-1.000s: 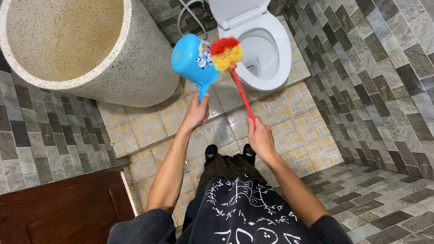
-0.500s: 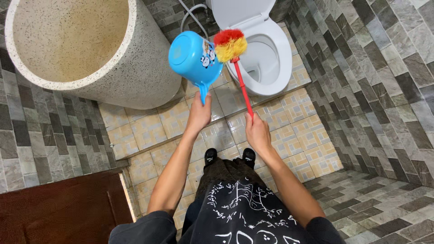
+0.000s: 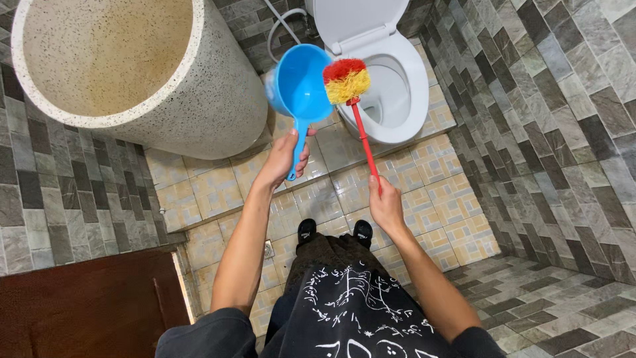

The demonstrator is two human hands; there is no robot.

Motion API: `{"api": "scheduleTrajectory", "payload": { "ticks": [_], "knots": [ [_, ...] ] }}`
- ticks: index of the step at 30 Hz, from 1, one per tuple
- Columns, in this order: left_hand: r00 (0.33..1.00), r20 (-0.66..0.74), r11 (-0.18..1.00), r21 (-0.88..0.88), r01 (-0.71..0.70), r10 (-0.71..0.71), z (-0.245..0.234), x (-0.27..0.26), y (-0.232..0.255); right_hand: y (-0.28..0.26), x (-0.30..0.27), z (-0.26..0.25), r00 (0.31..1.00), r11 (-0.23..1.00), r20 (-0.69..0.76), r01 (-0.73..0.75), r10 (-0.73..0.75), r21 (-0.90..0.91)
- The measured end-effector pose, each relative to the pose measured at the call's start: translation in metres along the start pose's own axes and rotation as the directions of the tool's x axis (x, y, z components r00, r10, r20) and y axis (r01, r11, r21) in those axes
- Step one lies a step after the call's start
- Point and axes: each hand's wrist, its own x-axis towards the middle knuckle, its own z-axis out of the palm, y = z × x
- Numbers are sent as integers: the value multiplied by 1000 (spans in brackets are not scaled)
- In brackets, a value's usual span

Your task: The person holds a blue plastic bucket and a red-handled toilet brush. They repeatedly dip the brush into the bucket, swirl it to wet the bristles, and then lift it out. The person then moves the brush over the open toilet bowl and scrubs the interior surfaces.

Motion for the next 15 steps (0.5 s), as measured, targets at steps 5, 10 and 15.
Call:
{"api": "scheduleTrajectory", "payload": {
  "ticks": [5,10,15],
  "knots": [
    [1000,-1,1000,10,-21,21,5,-2,-7,13,0,-1,999,999,-22,38,-38,9],
    [988,-54,987,77,-141,145,5,0,-18,36,0,-10,1000,956,-6,27,-27,291],
    [987,-37,986,62,-155,158,4,0,-22,44,-4,-22,980,810,111,-201,168,550]
  ]
}}
